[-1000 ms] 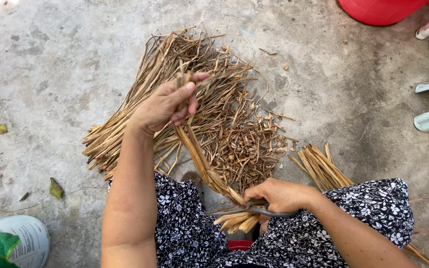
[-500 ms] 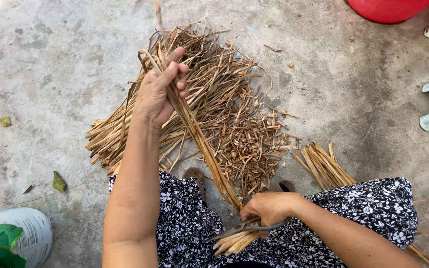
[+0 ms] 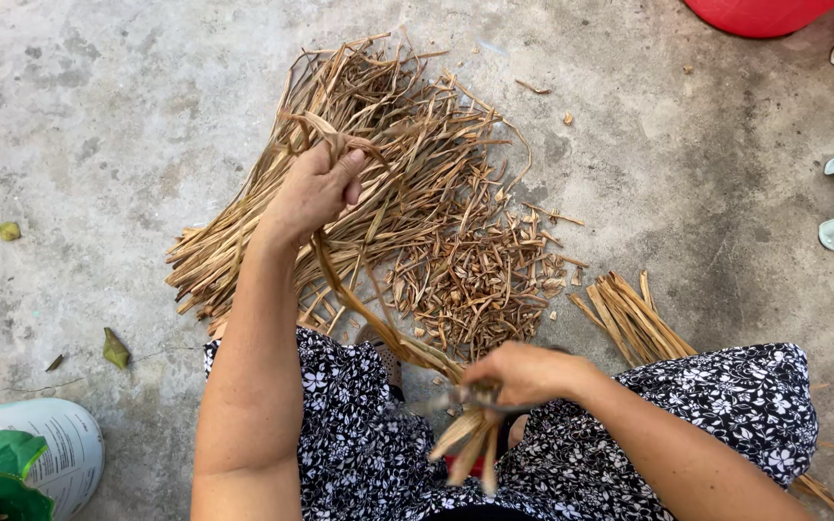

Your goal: The person sits on a small stool on a concrete surface and trims dried leaves with scissors, cutting off the hard end sections of each leaf bundle. They sort the cut ends into a discard pile and place the trimmed leaves into a separate pile, working through the bundle one handful at a time.

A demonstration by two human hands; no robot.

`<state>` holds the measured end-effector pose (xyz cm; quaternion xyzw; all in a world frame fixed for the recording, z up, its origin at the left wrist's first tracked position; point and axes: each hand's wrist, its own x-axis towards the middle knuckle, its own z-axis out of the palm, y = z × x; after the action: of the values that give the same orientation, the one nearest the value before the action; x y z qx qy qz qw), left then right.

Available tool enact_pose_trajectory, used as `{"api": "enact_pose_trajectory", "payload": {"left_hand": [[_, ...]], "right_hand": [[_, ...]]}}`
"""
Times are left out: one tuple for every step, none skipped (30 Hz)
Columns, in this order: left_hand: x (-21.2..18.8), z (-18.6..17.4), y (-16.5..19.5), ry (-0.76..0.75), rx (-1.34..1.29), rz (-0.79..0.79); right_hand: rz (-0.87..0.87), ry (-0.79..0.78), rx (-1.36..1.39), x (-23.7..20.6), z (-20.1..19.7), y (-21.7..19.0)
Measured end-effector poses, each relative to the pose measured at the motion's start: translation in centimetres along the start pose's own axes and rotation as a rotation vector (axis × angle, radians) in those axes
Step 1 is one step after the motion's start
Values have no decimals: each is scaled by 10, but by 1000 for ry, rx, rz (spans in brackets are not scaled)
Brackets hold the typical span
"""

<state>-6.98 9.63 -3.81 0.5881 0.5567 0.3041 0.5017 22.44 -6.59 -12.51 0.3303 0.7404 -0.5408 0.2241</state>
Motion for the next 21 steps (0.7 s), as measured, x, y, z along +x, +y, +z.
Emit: {"api": "enact_pose_trajectory", "payload": {"left_hand": [[-2,-2,0,-15,-129,19],[-3,-3,0,-35,-257,37],[-5,-3,1,-30,-325,57],[-9,-3,2,-22,-394,69],[-13,-2,4,-11,-465,79],[-18,0,6,-19,-521,54],[-20,3,8,-25,-575,35],[-22,6,11,-33,-628,20],[-24,10,13,-22,-624,14],[-25,15,15,-14,-620,5],[-25,20,17,-8,-617,-4],[-25,25,18,-10,-575,-19],[-25,30,19,-10,-534,-31],[-25,35,20,-6,-492,-43],[-25,40,21,-1,-406,6],[-27,45,21,3,-320,53],[-29,50,21,5,-234,101],[-30,55,21,13,-204,105],[-32,60,21,21,-174,110],[-33,62,21,29,-144,115],[-34,64,21,44,-120,112]], "right_hand": [[-38,171,47,-4,-8,0],[-76,343,98,-10,-15,1],[-113,513,151,-16,-21,2],[-69,604,230,-22,-26,2],[-24,690,309,-27,-30,2],[21,775,384,-32,-33,1],[7,876,369,-36,-36,0],[-7,981,354,-39,-38,-2],[-17,1086,343,-41,-39,-4],[-61,1101,352,-42,-40,-7],[-103,1117,362,-44,-40,-10],[-146,1133,371,-44,-40,-13],[-114,1101,362,-44,-40,-16],[-85,1066,352,-43,-40,-19],[-57,1031,343,-42,-40,-21],[-108,1046,334,-40,-40,-24],[-158,1062,324,-38,-40,-25],[-209,1080,312,-36,-41,-26],[-214,1066,378,-34,-41,-26],[-219,1051,444,-33,-42,-27],[-225,1036,510,-32,-43,-26]]}}
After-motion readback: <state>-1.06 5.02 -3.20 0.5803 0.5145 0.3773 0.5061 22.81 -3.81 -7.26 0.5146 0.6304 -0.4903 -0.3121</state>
